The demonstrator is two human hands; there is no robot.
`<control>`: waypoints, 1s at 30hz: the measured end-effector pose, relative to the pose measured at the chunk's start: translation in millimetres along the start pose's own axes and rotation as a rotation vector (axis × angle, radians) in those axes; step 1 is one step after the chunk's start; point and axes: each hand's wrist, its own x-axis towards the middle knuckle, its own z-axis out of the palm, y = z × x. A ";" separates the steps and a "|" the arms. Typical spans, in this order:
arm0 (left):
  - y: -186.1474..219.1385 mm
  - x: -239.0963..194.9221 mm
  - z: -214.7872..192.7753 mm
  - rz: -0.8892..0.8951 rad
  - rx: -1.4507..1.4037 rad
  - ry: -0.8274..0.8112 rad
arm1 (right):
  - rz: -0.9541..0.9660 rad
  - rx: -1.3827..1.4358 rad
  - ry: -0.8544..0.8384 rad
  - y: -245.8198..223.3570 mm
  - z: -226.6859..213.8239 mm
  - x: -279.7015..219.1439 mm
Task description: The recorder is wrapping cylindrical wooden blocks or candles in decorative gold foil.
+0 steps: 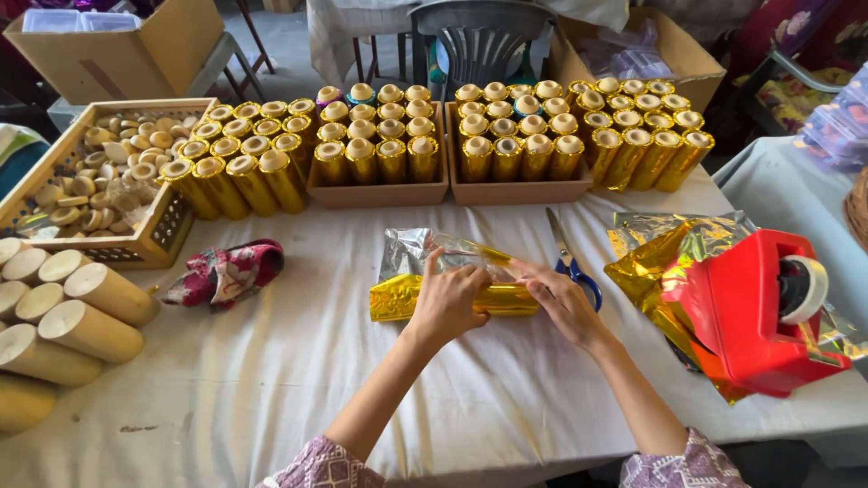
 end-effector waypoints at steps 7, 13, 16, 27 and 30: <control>-2.8 5.2 -4.5 -0.066 -0.044 -0.097 | 0.011 0.054 0.092 -5.6 5.0 -0.2; -12.2 5.9 -4.6 -0.117 -0.028 -0.143 | -0.139 -0.051 0.175 -13.5 6.5 -2.3; -20.3 4.2 -1.6 -0.072 -0.071 -0.126 | -0.288 -0.033 0.231 -27.6 6.7 -1.4; -4.5 -8.8 -12.3 -0.062 -0.095 -0.071 | 0.035 -0.064 0.229 -6.0 11.8 -7.9; -0.7 -10.4 -14.5 -0.023 -0.060 -0.033 | 0.095 0.112 0.284 -3.8 9.3 -4.8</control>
